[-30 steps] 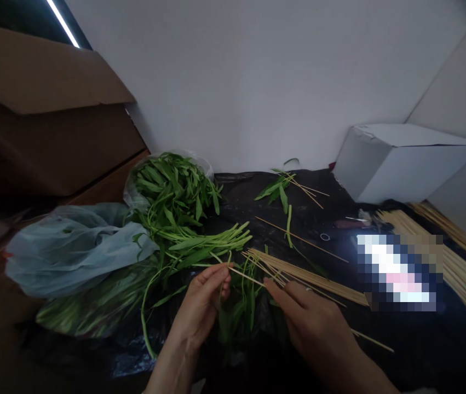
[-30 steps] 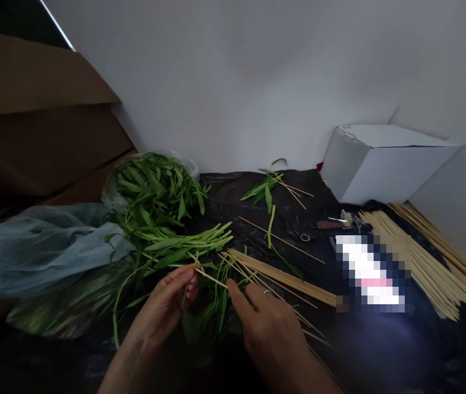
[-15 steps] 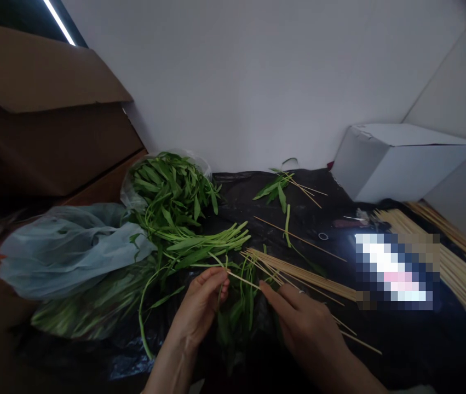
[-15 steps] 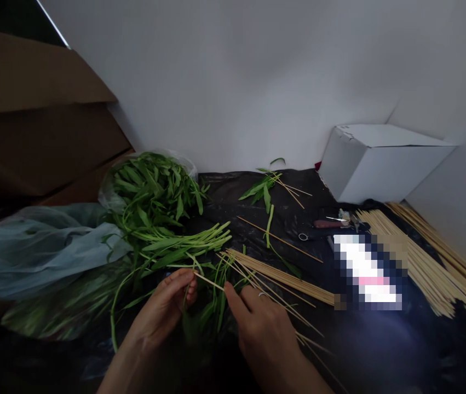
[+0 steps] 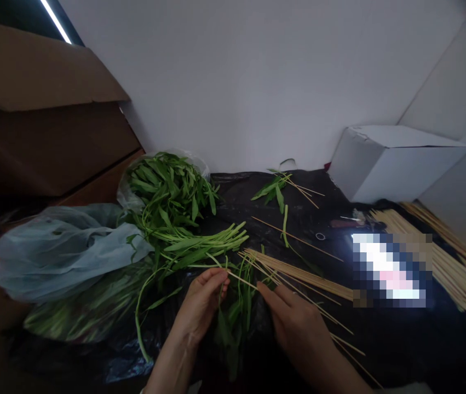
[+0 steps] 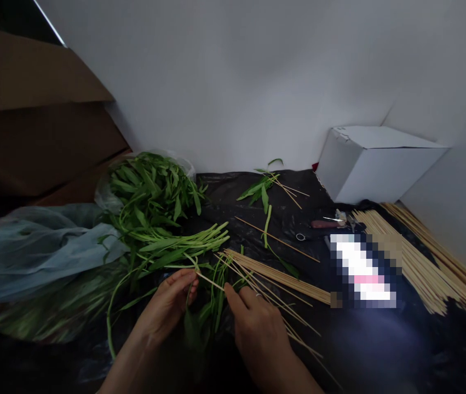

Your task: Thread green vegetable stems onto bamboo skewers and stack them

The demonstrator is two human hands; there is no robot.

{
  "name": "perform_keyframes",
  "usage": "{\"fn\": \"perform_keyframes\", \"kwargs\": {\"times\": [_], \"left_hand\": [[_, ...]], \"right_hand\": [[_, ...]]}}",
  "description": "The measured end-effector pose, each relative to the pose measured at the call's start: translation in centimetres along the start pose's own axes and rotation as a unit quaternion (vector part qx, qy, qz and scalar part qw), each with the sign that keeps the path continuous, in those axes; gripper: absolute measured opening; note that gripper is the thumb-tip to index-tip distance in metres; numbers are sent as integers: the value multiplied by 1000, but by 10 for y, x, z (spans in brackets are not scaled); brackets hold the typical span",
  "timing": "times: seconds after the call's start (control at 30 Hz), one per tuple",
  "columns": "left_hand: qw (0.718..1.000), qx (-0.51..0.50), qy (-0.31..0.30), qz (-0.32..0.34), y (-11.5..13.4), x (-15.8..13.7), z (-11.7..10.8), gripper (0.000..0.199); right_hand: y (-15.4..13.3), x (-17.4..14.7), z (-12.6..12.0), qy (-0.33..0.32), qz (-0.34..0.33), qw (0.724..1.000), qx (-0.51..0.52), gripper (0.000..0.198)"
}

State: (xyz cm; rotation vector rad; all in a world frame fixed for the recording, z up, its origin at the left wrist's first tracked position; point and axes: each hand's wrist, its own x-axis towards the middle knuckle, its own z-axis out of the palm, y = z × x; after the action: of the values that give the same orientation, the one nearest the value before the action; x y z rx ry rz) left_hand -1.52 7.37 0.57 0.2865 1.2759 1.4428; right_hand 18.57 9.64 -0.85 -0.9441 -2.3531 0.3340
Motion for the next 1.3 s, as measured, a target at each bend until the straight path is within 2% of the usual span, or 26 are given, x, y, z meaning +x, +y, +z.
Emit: {"fn": "perform_keyframes", "kwargs": {"times": [0.1,0.17,0.23,0.3,0.4,0.5,0.57,0.63,0.77,1.03,1.17,1.3], "left_hand": [[996,76,0,53,-4,8,1,32],[974,186,7,130,-7,12,2,32],[921,315,23,229,-8,16,4,32],[845,431,40,313,-10,17,8,31],[748,545,56,374,-14,17,17,32],[693,611,69,377,-20,18,22,41],[671,641,75,365,-23,20,23,42],[662,657,75,353,-26,23,23,38],[652,676,71,336,-28,26,25,33],[628,717,51,299,-26,26,29,20],[648,702,39,292,-24,26,27,14],[698,648,5,304,-18,24,21,11]], "right_hand": [[9,3,0,22,39,999,13,31],[18,7,0,48,68,997,-2,25],[27,10,1,65,88,993,-36,22],[36,13,4,71,97,991,-58,21],[43,15,11,47,100,992,-56,19],[43,13,15,6,107,992,-71,11],[42,9,14,-13,112,989,-92,19],[42,6,11,-30,121,986,-115,21],[42,6,7,-54,147,971,-180,11],[36,16,7,-46,161,954,-249,5],[31,16,8,-50,140,954,-259,7],[25,12,6,-41,128,955,-265,12]]}}
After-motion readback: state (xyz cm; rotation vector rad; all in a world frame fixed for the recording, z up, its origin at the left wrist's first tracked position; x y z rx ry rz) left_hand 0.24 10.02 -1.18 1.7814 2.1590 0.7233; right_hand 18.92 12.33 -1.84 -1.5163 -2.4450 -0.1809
